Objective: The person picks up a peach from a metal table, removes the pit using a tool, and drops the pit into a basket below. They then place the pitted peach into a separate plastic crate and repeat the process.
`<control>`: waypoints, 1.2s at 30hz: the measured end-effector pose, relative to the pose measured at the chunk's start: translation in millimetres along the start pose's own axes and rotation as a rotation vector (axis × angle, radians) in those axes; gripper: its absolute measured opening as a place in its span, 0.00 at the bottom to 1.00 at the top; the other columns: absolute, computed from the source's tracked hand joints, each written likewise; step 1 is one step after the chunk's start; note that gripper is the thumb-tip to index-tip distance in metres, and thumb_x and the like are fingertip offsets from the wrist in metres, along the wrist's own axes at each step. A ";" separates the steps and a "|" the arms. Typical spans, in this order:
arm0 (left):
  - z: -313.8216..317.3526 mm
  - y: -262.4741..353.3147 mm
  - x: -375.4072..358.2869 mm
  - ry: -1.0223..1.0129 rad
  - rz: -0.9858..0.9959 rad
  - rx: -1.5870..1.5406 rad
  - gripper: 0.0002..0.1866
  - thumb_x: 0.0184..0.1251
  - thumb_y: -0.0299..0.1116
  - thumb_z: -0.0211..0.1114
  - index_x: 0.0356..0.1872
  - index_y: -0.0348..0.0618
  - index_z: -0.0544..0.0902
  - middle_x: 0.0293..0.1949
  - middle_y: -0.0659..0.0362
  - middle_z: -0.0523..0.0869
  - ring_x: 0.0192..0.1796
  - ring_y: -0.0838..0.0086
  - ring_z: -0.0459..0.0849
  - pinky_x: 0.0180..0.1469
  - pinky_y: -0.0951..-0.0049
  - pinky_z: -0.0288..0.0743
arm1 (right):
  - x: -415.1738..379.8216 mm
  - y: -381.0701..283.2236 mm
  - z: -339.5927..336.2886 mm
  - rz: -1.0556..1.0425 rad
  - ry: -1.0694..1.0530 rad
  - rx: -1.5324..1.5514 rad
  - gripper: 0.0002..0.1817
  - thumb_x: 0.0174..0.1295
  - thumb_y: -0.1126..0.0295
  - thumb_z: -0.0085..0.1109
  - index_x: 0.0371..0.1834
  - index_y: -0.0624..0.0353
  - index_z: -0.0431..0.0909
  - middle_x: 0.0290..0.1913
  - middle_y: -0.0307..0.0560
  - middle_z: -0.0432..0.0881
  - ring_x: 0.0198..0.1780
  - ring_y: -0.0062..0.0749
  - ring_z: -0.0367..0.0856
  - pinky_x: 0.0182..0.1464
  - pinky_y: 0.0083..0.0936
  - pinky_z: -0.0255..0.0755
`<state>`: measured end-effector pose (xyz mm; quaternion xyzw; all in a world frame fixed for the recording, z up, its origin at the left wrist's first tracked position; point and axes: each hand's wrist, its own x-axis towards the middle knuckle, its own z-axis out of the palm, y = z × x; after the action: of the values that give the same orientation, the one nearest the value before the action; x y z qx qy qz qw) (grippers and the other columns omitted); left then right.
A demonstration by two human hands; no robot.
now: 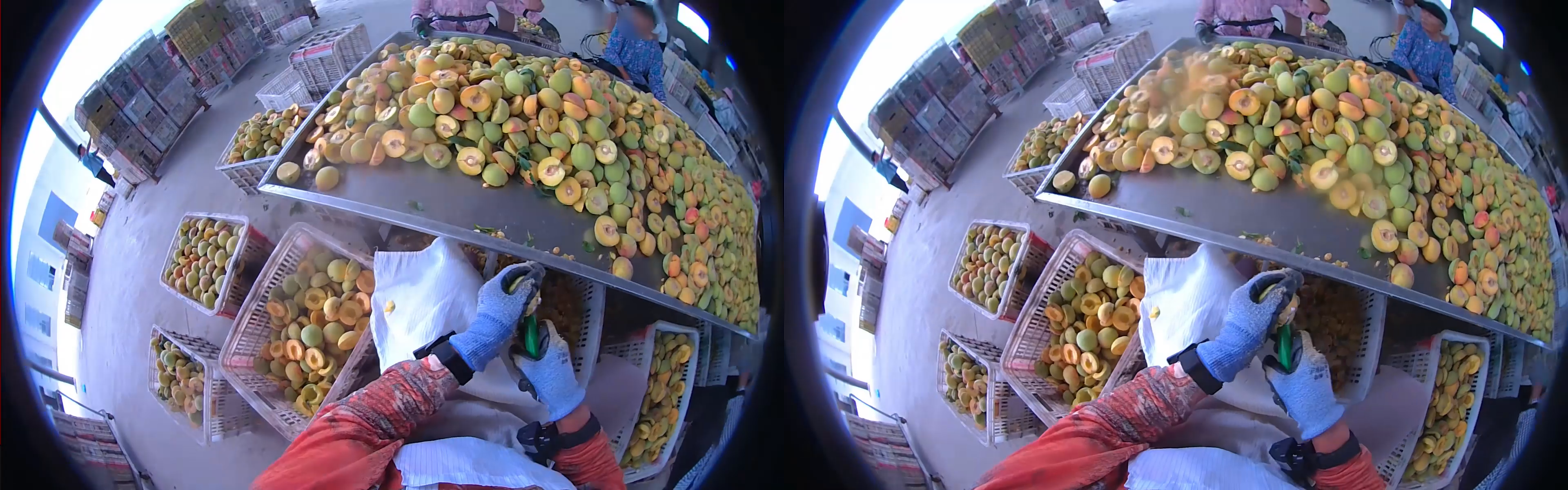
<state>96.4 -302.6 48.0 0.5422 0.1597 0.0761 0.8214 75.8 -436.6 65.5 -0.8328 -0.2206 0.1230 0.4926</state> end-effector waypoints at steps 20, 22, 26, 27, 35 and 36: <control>35.7 -12.9 -8.4 -0.079 0.402 0.252 0.16 0.69 0.35 0.56 0.49 0.32 0.77 0.46 0.54 0.83 0.42 0.74 0.82 0.44 0.76 0.76 | -24.4 20.3 -19.3 0.113 0.028 0.183 0.28 0.49 0.64 0.65 0.53 0.64 0.67 0.34 0.61 0.79 0.36 0.55 0.79 0.42 0.37 0.74; 41.0 -0.7 -12.4 -0.048 -0.024 0.030 0.14 0.68 0.34 0.57 0.45 0.33 0.79 0.42 0.54 0.84 0.36 0.73 0.83 0.37 0.76 0.80 | -25.3 4.9 -25.7 0.202 -0.011 -0.082 0.28 0.49 0.64 0.65 0.52 0.64 0.67 0.34 0.62 0.79 0.36 0.56 0.79 0.41 0.38 0.73; 32.6 -8.6 -8.5 -0.094 -0.090 -0.010 0.14 0.66 0.35 0.57 0.44 0.33 0.79 0.38 0.54 0.84 0.34 0.70 0.83 0.37 0.69 0.82 | -27.2 16.1 -25.0 0.134 -0.046 -0.153 0.27 0.48 0.63 0.65 0.49 0.65 0.67 0.32 0.63 0.79 0.35 0.56 0.80 0.36 0.39 0.73; 33.0 -7.8 -10.8 -0.092 -0.075 -0.012 0.15 0.66 0.36 0.56 0.43 0.32 0.80 0.38 0.53 0.83 0.34 0.69 0.83 0.37 0.69 0.82 | -28.7 15.5 -26.3 0.144 -0.058 -0.139 0.27 0.48 0.63 0.65 0.49 0.65 0.67 0.32 0.63 0.79 0.35 0.56 0.80 0.36 0.39 0.73; 25.2 -25.0 -11.1 -0.192 -0.181 0.115 0.18 0.67 0.39 0.55 0.43 0.31 0.80 0.37 0.53 0.83 0.34 0.69 0.83 0.39 0.73 0.79 | -26.7 30.4 -43.7 0.039 -0.229 -0.150 0.23 0.50 0.66 0.63 0.48 0.65 0.69 0.32 0.57 0.80 0.28 0.44 0.81 0.33 0.35 0.75; 31.4 -18.4 -15.9 -0.184 -0.096 0.133 0.19 0.68 0.41 0.54 0.44 0.32 0.79 0.38 0.53 0.84 0.35 0.69 0.83 0.39 0.73 0.78 | -25.7 31.9 -42.8 -0.022 -0.203 0.117 0.22 0.51 0.68 0.64 0.47 0.65 0.70 0.32 0.52 0.81 0.25 0.37 0.80 0.31 0.31 0.75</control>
<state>91.4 -341.9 45.3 0.5919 0.1142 -0.0243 0.7975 79.3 -495.3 58.0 -0.7834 -0.2708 0.2139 0.5170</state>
